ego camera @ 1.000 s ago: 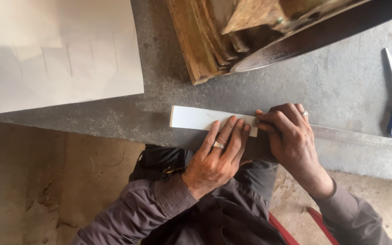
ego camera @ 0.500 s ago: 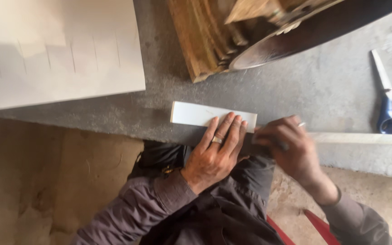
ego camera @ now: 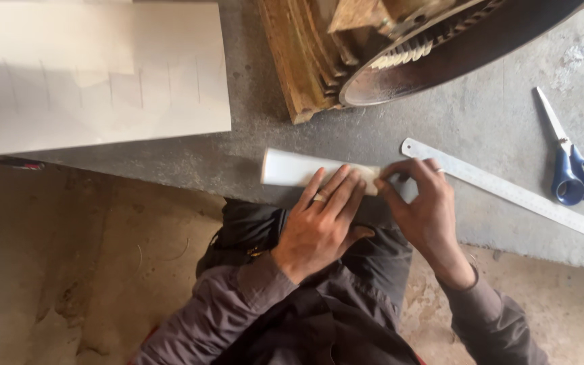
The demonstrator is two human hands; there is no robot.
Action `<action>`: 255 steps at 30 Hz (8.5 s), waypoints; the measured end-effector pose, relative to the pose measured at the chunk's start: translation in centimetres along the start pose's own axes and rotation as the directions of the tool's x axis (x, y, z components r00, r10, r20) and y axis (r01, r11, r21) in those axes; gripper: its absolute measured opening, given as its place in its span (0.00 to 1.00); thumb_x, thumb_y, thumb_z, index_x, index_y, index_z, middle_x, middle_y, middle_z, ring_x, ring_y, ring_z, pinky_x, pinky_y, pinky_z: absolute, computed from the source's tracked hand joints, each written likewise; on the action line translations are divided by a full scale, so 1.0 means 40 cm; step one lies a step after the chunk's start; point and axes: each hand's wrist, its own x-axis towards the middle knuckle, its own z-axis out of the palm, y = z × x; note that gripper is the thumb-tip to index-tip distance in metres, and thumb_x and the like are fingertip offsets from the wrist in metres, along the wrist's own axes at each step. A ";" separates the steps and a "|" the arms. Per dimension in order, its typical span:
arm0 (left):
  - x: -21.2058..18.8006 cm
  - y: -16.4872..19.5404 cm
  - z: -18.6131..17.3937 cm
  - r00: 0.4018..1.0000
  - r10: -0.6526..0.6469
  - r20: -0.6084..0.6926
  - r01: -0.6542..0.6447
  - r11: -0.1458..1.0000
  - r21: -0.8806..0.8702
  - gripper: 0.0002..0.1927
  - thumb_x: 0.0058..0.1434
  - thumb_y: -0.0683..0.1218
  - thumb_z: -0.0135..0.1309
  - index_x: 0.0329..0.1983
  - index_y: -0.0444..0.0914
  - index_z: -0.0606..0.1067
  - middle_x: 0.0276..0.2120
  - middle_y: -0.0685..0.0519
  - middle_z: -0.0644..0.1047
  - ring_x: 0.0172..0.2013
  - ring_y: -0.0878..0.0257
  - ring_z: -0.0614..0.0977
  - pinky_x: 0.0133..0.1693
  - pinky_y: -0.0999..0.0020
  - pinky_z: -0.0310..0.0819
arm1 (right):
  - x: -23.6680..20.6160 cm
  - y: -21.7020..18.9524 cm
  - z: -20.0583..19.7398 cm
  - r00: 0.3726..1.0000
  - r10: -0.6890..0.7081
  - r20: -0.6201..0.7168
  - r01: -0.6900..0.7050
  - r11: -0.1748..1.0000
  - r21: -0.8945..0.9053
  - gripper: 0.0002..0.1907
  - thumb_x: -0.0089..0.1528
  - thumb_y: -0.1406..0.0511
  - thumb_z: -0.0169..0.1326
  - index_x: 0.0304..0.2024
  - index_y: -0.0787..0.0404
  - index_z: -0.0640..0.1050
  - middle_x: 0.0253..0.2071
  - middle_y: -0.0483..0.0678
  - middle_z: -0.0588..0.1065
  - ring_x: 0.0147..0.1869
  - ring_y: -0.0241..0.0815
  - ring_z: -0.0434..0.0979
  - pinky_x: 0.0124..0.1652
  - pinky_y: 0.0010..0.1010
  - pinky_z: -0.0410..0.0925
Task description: The person cuts narrow strips from a marked white sheet using scissors, folds each strip into a small packet, and inserts it into the slots of a motor stator. The process repeats for several strips, with the person handling the sheet, scissors, and stator throughout.
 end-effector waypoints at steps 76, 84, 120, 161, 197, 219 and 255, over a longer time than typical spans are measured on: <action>0.025 -0.042 0.036 0.996 -0.080 0.050 0.072 0.985 0.156 0.45 0.65 0.77 0.35 0.68 0.39 0.71 0.69 0.43 0.66 0.73 0.49 0.62 0.73 0.39 0.50 | 0.120 0.039 0.019 0.969 -0.246 0.009 0.245 0.958 -0.151 0.10 0.63 0.70 0.62 0.47 0.61 0.82 0.43 0.53 0.72 0.50 0.52 0.69 0.50 0.42 0.65; 0.030 -0.062 0.040 0.995 -0.007 0.096 -0.025 0.947 0.320 0.50 0.66 0.80 0.35 0.74 0.39 0.68 0.69 0.44 0.66 0.73 0.49 0.61 0.73 0.42 0.51 | 0.067 0.081 0.027 0.964 -0.250 0.094 0.262 0.954 -0.147 0.12 0.62 0.69 0.62 0.48 0.60 0.82 0.44 0.53 0.72 0.50 0.51 0.69 0.50 0.41 0.65; -0.003 0.028 -0.251 0.894 -0.340 -0.290 0.134 0.822 -0.553 0.16 0.63 0.46 0.66 0.54 0.43 0.80 0.38 0.57 0.84 0.28 0.69 0.80 0.33 0.72 0.75 | -0.101 -0.152 -0.080 0.954 -0.238 -0.185 0.254 0.965 0.067 0.25 0.52 0.66 0.67 0.50 0.67 0.77 0.54 0.55 0.78 0.52 0.42 0.79 0.42 0.30 0.73; 0.155 0.009 0.088 0.989 -0.103 0.110 0.066 0.952 0.299 0.08 0.77 0.49 0.58 0.49 0.40 0.76 0.43 0.54 0.75 0.48 0.60 0.73 0.53 0.58 0.66 | 0.092 0.092 -0.103 0.993 -0.099 0.057 0.105 0.988 -0.114 0.08 0.66 0.66 0.59 0.47 0.55 0.83 0.44 0.45 0.82 0.47 0.44 0.80 0.49 0.38 0.66; 0.034 0.037 0.054 0.995 0.025 0.101 -0.083 0.774 0.627 0.43 0.71 0.75 0.38 0.69 0.39 0.73 0.64 0.49 0.69 0.65 0.55 0.71 0.53 0.59 0.68 | 0.117 0.074 0.026 0.979 -0.184 0.083 0.201 0.933 -0.300 0.08 0.67 0.67 0.55 0.49 0.58 0.79 0.43 0.49 0.71 0.49 0.49 0.67 0.50 0.44 0.57; 0.022 -0.046 0.004 0.996 0.048 0.075 -0.067 0.958 0.278 0.47 0.65 0.78 0.36 0.71 0.39 0.70 0.67 0.47 0.70 0.71 0.51 0.66 0.71 0.43 0.56 | 0.064 0.048 -0.002 0.965 -0.257 0.047 0.260 0.934 -0.245 0.12 0.65 0.66 0.58 0.52 0.58 0.80 0.44 0.51 0.71 0.50 0.52 0.67 0.50 0.43 0.59; 0.008 -0.013 0.002 0.999 0.044 0.004 -0.044 0.959 0.279 0.51 0.60 0.79 0.40 0.70 0.35 0.68 0.66 0.43 0.70 0.69 0.47 0.66 0.69 0.44 0.56 | 0.032 0.071 -0.051 0.897 -0.439 0.042 0.422 0.828 -0.370 0.14 0.61 0.66 0.62 0.50 0.54 0.85 0.60 0.47 0.76 0.61 0.49 0.70 0.57 0.42 0.63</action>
